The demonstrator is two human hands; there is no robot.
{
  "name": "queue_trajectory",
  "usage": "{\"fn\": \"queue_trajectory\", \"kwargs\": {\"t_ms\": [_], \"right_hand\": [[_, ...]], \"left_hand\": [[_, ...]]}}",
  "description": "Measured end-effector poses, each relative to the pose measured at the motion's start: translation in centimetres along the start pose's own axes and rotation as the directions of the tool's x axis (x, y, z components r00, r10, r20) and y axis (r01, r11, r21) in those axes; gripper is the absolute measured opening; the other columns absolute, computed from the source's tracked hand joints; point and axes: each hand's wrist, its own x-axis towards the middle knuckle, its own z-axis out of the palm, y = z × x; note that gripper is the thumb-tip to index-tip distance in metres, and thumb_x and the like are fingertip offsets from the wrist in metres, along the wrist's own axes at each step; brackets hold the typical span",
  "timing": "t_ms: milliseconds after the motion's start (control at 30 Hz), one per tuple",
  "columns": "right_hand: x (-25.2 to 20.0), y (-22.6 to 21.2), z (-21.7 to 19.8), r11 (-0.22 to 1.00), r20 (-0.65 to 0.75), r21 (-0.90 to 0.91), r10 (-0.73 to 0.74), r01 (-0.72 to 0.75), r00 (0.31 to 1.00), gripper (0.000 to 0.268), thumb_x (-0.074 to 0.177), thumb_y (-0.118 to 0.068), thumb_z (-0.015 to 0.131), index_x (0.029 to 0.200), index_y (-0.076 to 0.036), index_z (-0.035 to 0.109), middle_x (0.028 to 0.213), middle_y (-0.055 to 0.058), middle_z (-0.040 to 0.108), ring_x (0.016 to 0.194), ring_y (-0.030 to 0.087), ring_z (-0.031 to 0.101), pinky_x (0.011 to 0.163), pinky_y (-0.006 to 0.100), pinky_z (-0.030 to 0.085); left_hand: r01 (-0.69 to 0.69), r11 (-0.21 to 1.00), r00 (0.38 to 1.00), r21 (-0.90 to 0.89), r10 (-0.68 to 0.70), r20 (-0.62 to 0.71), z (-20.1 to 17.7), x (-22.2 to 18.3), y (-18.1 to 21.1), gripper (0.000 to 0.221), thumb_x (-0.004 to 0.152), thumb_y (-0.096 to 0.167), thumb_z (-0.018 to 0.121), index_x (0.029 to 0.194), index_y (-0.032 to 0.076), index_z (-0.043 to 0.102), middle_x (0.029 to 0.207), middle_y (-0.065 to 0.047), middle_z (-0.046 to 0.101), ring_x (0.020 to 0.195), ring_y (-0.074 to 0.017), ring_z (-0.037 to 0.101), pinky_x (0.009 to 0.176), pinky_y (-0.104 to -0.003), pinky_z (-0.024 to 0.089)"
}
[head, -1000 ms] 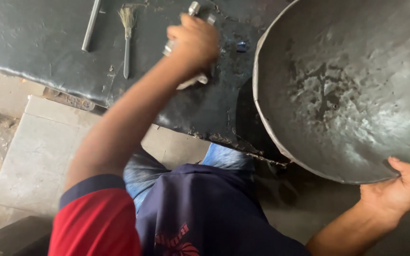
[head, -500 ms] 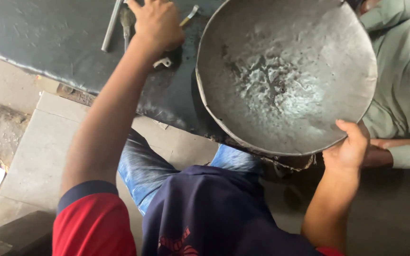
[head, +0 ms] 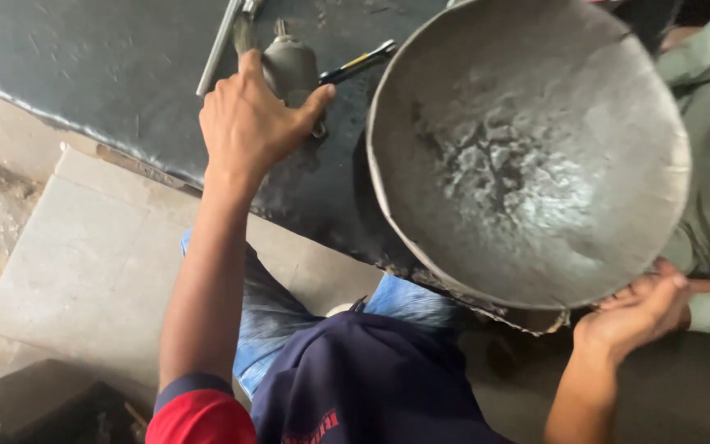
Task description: The person works on a motorcycle starter motor at a workbench, routing and attaching a wire to it, then tightens its mounting bolts with a wrench and socket. He wipes parts with a cloth, hammers a long rod, and holds the motor on his lap while continuing to work on it with a spanner.
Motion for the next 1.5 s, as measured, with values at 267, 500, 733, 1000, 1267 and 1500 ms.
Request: {"fn": "queue_trajectory", "kwargs": {"t_ms": [267, 500, 733, 1000, 1267, 1500], "right_hand": [[-2.8, -9.1, 6.7, 0.571, 0.088, -0.253, -0.791, 0.781, 0.606, 0.028, 0.107, -0.032, 0.059, 0.101, -0.005, 0.061, 0.077, 0.006, 0.054, 0.058, 0.017, 0.055, 0.058, 0.029, 0.042], [-2.0, -18.6, 39.2, 0.454, 0.872, -0.270, -0.258, 0.849, 0.415, 0.015, 0.104, -0.015, 0.072, 0.115, -0.005, 0.073, 0.098, 0.010, 0.071, 0.087, 0.027, 0.066, 0.080, 0.039, 0.053], [9.9, -4.2, 56.7, 0.085, 0.808, -0.586, -0.020, 0.806, 0.589, 0.041, 0.090, -0.031, 0.069, 0.124, -0.009, 0.068, 0.101, 0.029, 0.068, 0.092, 0.051, 0.065, 0.078, 0.059, 0.053], [6.6, -10.9, 54.0, 0.302, 0.500, -0.723, -0.393, 0.622, 0.772, 0.034, 0.090, -0.030, 0.071, 0.076, 0.000, 0.071, 0.076, 0.026, 0.068, 0.071, 0.046, 0.068, 0.066, 0.056, 0.054], [7.5, -18.4, 49.2, 0.786, 0.436, -0.503, -0.129, 0.360, 0.891, 0.064, 0.082, -0.016, 0.077, 0.135, -0.002, 0.043, 0.128, 0.023, 0.060, 0.117, 0.037, 0.062, 0.101, 0.045, 0.050], [5.1, -10.6, 50.4, 0.673, 0.675, -0.505, -0.083, 0.541, 0.733, 0.082, 0.074, -0.027, 0.085, 0.141, 0.000, 0.047, 0.145, 0.024, 0.050, 0.139, 0.038, 0.047, 0.116, 0.048, 0.039]], "left_hand": [[0.043, 0.998, 0.995, -0.052, -0.038, 0.093, -4.5, -1.0, 1.0, 0.113, 0.084, 0.074, 0.081, 0.146, -0.012, 0.042, 0.080, -0.020, 0.069, 0.074, -0.0384, 0.068, 0.065, -0.050, 0.053], [0.142, 0.973, 0.962, -0.181, -0.093, 0.258, -14.0, -10.9, -4.1, 0.096, 0.089, 0.048, 0.074, 0.156, -0.005, 0.029, 0.106, -0.022, 0.068, 0.091, -0.0393, 0.066, 0.077, -0.049, 0.051], [0.427, 0.897, 0.704, 0.115, -0.409, 0.580, -23.6, -24.8, -17.2, 0.088, 0.084, 0.055, 0.066, 0.152, 0.006, 0.040, 0.104, -0.019, 0.073, 0.092, -0.0368, 0.072, 0.078, -0.047, 0.058], [0.596, 0.740, 0.600, 0.312, -0.668, 0.439, -36.3, -17.9, -22.3, 0.073, 0.085, 0.051, 0.065, 0.145, 0.011, 0.050, 0.103, -0.011, 0.077, 0.096, -0.0306, 0.074, 0.080, -0.044, 0.059], [0.225, 0.972, 0.826, 0.068, -0.227, 0.515, -32.8, -2.2, -16.7, 0.077, 0.090, 0.050, 0.066, 0.145, 0.000, 0.047, 0.099, -0.020, 0.074, 0.098, -0.0356, 0.070, 0.086, -0.045, 0.054], [-0.003, 1.000, 0.666, -0.006, 0.007, 0.746, -21.1, 6.3, -10.9, 0.088, 0.090, 0.058, 0.064, 0.154, 0.005, 0.036, 0.104, -0.021, 0.070, 0.095, -0.0356, 0.070, 0.087, -0.045, 0.055]]}}
